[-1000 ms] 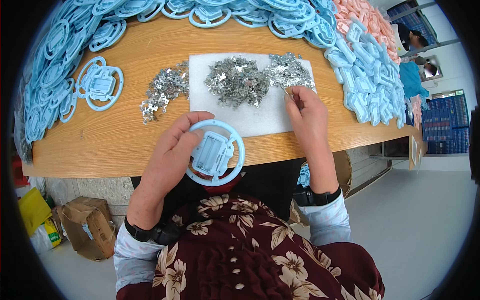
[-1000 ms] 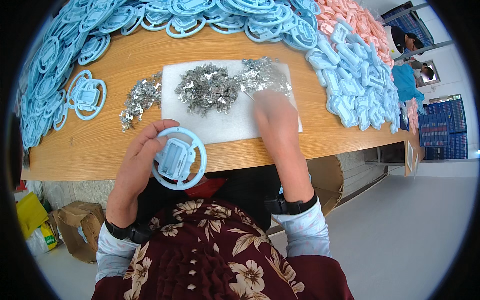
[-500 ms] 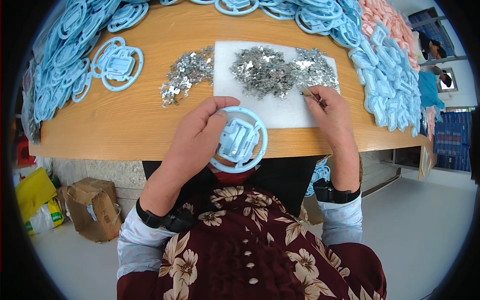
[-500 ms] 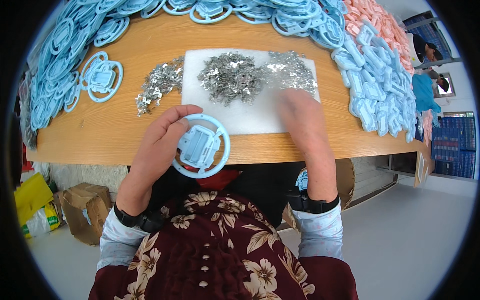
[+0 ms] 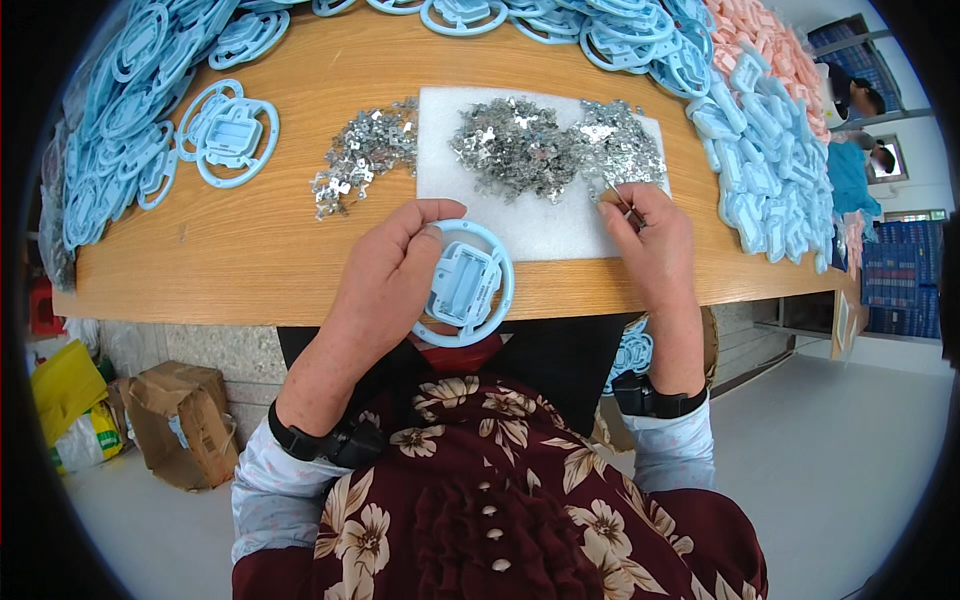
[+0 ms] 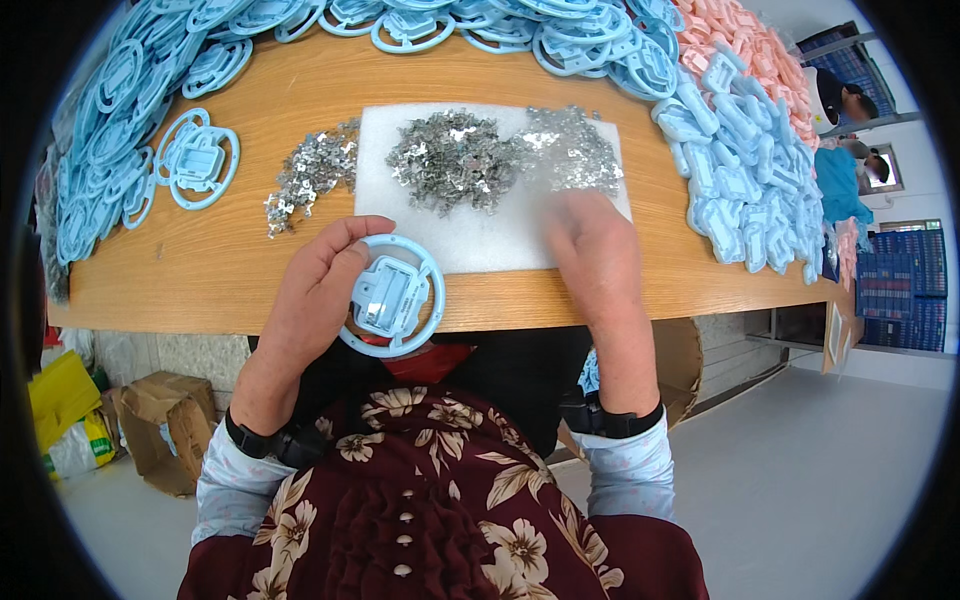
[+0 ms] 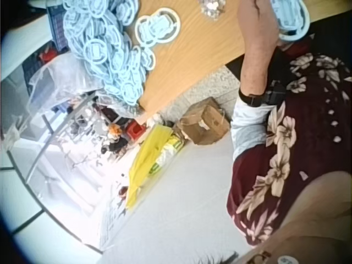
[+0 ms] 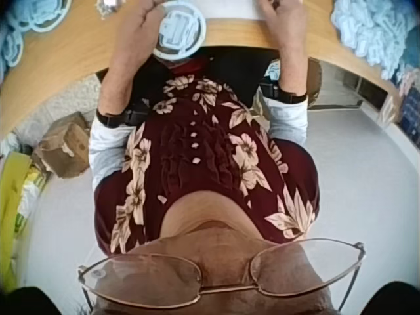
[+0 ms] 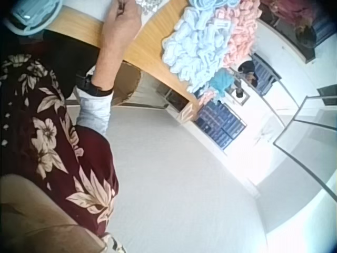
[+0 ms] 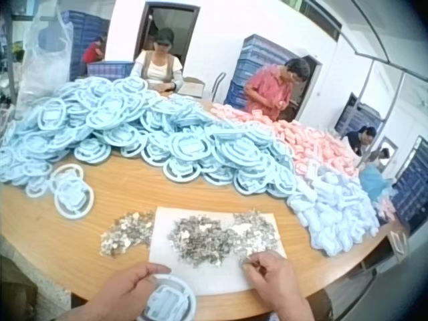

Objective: Assembling small silver metal decorative components onto circular blue plastic parts using a thin metal tool.

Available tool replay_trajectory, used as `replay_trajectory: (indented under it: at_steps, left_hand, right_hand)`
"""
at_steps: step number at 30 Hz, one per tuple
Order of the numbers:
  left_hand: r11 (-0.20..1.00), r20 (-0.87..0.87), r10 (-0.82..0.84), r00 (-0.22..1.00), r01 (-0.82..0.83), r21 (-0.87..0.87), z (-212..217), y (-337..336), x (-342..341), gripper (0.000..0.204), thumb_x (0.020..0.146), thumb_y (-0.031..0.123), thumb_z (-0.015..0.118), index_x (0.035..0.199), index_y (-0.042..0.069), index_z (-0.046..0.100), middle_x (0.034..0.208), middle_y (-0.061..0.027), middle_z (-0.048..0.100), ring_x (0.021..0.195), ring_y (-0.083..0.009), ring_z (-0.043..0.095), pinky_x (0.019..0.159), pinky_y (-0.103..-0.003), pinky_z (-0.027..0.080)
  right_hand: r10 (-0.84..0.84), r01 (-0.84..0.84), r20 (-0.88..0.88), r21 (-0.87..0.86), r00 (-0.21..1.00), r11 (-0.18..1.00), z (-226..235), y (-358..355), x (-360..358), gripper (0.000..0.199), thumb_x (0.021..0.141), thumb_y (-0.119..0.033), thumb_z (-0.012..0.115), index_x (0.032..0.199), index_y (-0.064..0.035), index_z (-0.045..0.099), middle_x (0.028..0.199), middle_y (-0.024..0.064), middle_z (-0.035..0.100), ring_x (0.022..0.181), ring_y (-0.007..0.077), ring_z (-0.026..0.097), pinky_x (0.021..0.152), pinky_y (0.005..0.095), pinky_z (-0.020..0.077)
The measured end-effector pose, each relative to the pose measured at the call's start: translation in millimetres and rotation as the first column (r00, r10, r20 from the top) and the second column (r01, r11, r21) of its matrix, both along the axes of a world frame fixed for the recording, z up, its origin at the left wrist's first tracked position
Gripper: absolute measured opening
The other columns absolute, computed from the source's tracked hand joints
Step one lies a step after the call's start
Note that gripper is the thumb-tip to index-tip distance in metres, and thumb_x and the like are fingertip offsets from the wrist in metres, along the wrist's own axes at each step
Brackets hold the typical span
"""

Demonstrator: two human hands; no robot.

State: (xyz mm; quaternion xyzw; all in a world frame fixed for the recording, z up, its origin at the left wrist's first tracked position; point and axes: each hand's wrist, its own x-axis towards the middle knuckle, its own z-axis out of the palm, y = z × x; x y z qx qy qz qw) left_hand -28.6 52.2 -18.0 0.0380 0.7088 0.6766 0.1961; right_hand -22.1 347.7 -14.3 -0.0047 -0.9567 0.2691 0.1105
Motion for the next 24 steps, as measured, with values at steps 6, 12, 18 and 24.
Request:
replay_trajectory:
  at_steps: [6,12,18,24]
  left_hand:
    - [1.000,0.019,-0.001,1.000,0.000,0.024,-2,0,1,0.030,0.104,0.010,0.045,0.125,0.000,0.062,0.098,-0.0003,0.065,0.086,-0.0047,0.058,0.077,-0.022,0.049]
    - [1.000,0.031,0.010,0.999,-0.011,0.023,0,-1,2,0.030,0.103,0.009,0.045,0.125,0.001,0.063,0.096,0.0002,0.066,0.084,-0.0038,0.057,0.074,-0.021,0.048]
    - [0.994,-0.007,-0.104,0.995,0.104,0.014,9,7,2,0.028,0.103,0.009,0.046,0.122,0.003,0.066,0.090,0.0009,0.067,0.078,-0.0037,0.058,0.070,-0.021,0.048]
    - [0.973,-0.051,-0.219,0.974,0.221,0.059,14,30,-5,0.027,0.104,0.017,0.054,0.120,-0.001,0.068,0.093,-0.0008,0.070,0.082,-0.0039,0.061,0.071,-0.023,0.051]
  right_hand:
    - [0.024,-0.022,0.013,-0.154,1.000,0.988,-1,-31,3,0.021,0.089,-0.017,0.072,0.106,-0.0053,0.071,0.101,0.0157,0.070,0.096,0.0352,0.067,0.084,0.0402,0.0527]
    - [0.071,-0.072,-0.034,-0.034,0.997,0.997,-7,-36,0,0.015,0.090,-0.018,0.072,0.100,-0.0069,0.070,0.094,0.0122,0.069,0.084,0.0332,0.067,0.076,0.0407,0.0528]
    - [0.109,-0.131,-0.141,-0.151,0.984,0.980,6,-46,12,0.011,0.086,-0.008,0.073,0.095,-0.0048,0.068,0.085,0.0105,0.066,0.070,0.0285,0.065,0.061,0.0356,0.0534]
    - [0.304,-0.331,-0.394,0.000,0.867,0.944,14,-66,16,0.021,0.073,-0.001,0.078,0.091,-0.0065,0.068,0.084,0.0076,0.067,0.069,0.0256,0.065,0.060,0.0340,0.0543]
